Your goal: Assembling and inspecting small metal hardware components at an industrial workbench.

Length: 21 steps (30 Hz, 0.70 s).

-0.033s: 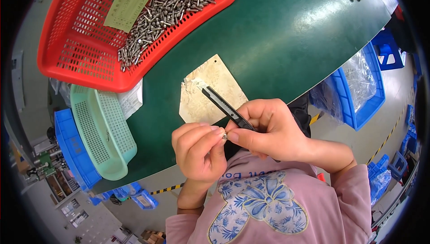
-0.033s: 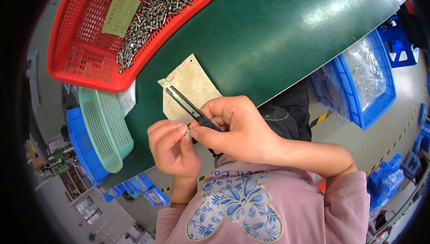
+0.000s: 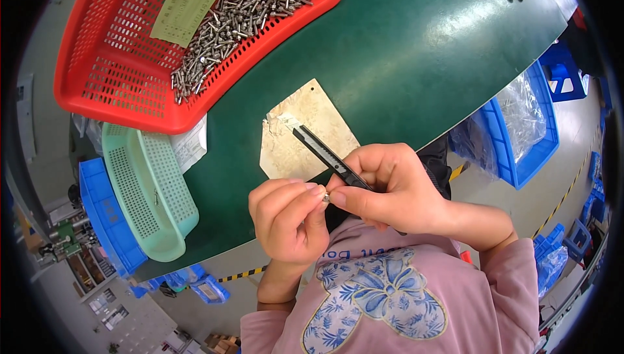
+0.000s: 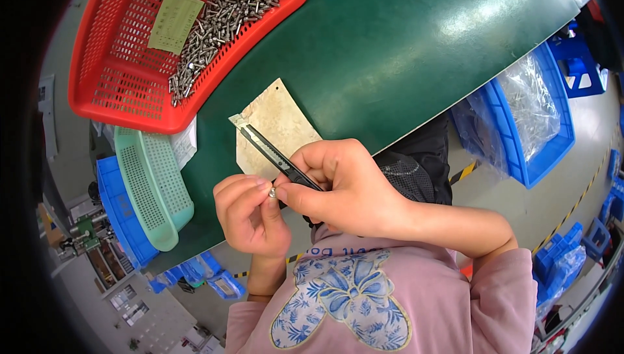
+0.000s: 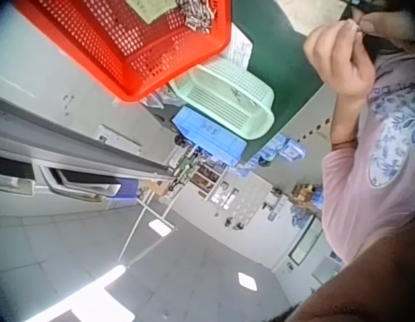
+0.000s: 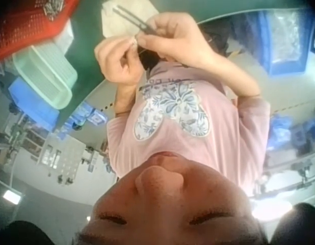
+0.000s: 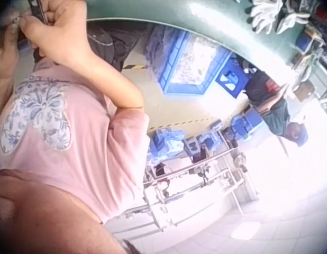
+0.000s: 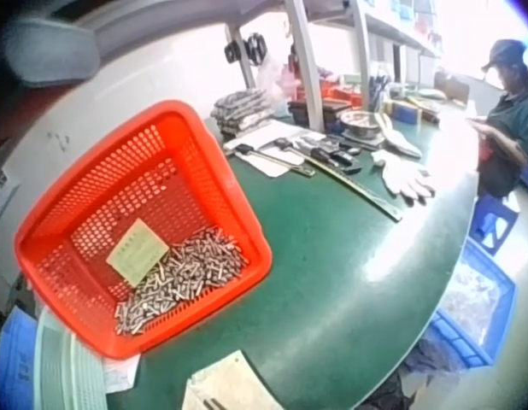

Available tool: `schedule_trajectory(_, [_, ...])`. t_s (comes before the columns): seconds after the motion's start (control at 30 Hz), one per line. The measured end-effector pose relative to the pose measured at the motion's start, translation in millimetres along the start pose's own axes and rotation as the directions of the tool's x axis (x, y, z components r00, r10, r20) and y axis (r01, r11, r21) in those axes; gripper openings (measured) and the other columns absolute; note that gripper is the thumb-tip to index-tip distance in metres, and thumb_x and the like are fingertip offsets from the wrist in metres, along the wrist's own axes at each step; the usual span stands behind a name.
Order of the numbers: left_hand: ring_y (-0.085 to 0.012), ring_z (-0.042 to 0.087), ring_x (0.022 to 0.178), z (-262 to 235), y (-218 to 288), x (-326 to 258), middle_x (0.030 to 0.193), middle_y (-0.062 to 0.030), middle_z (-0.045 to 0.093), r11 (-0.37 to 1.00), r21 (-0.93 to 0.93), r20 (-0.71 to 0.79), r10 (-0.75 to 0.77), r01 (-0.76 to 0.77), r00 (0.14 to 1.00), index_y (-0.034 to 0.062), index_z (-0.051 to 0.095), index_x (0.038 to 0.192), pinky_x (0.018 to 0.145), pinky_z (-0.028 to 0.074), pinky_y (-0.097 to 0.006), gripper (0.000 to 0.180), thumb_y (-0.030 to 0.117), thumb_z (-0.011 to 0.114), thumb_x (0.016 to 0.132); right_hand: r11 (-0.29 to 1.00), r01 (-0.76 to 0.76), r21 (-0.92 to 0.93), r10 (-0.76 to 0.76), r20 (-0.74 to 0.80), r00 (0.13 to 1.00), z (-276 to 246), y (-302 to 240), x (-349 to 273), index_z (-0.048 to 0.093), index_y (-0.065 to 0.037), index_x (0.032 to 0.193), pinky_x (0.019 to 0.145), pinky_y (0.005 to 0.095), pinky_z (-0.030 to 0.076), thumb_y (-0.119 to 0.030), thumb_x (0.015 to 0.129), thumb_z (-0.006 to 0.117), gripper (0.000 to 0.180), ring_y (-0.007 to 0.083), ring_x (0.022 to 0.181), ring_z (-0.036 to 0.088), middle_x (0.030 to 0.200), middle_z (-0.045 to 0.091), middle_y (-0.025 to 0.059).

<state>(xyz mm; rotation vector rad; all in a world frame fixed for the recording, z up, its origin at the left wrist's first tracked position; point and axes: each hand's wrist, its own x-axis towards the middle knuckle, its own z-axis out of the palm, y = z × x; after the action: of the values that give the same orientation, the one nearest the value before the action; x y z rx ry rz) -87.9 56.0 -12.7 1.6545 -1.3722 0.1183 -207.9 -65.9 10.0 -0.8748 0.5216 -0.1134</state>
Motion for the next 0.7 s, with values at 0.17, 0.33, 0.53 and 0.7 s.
schedule_trajectory(0.17, [-0.0218,0.057,0.079,0,1,1,0.089,-0.0037,0.061,0.998,0.053,0.006,0.028,-0.028,1.000,0.0072,0.065,0.092,0.067,0.048,-0.030,0.013,0.006,0.068,0.079,1.000,-0.021,0.010,0.021,-0.015,1.000,0,-2,0,0.058,0.003,0.090,0.037,0.0176,0.032,-0.003,0.086,0.061,0.008,0.0027,0.041,0.046,0.060,0.057,0.0023])
schedule_trajectory(0.33, [-0.0216,0.057,0.080,-2,-1,-1,0.090,-0.0036,0.061,0.992,0.103,0.017,0.068,-0.070,0.998,0.0067,0.065,0.092,0.066,0.048,-0.031,0.015,0.005,0.068,0.078,0.999,-0.035,0.008,0.035,-0.016,0.999,1,1,2,0.058,0.004,0.089,0.036,0.0176,0.033,-0.003,0.085,0.061,0.008,0.0029,0.041,0.046,0.061,0.057,0.0022])
schedule_trajectory(0.53, [-0.0215,0.058,0.077,4,-1,1,0.089,-0.0036,0.061,0.993,0.080,0.028,0.088,-0.089,0.996,0.0061,0.065,0.092,0.064,0.048,-0.031,0.018,0.003,0.070,0.075,1.000,-0.019,0.013,0.020,-0.046,0.999,-2,3,-1,0.059,0.000,0.084,0.037,0.0175,0.032,-0.011,0.085,0.062,0.012,0.0007,0.043,0.044,0.056,0.054,-0.0019])
schedule_trajectory(0.7, [-0.0218,0.058,0.076,10,0,3,0.088,-0.0040,0.061,0.993,0.044,-0.009,0.106,-0.106,0.994,0.0056,0.065,0.090,0.063,0.047,-0.032,0.022,0.001,0.072,0.070,1.000,0.006,-0.027,-0.008,-0.067,0.998,-8,10,-3,0.059,0.000,0.086,0.037,0.0171,0.032,-0.010,0.086,0.063,0.011,0.0012,0.041,0.044,0.055,0.053,-0.0018])
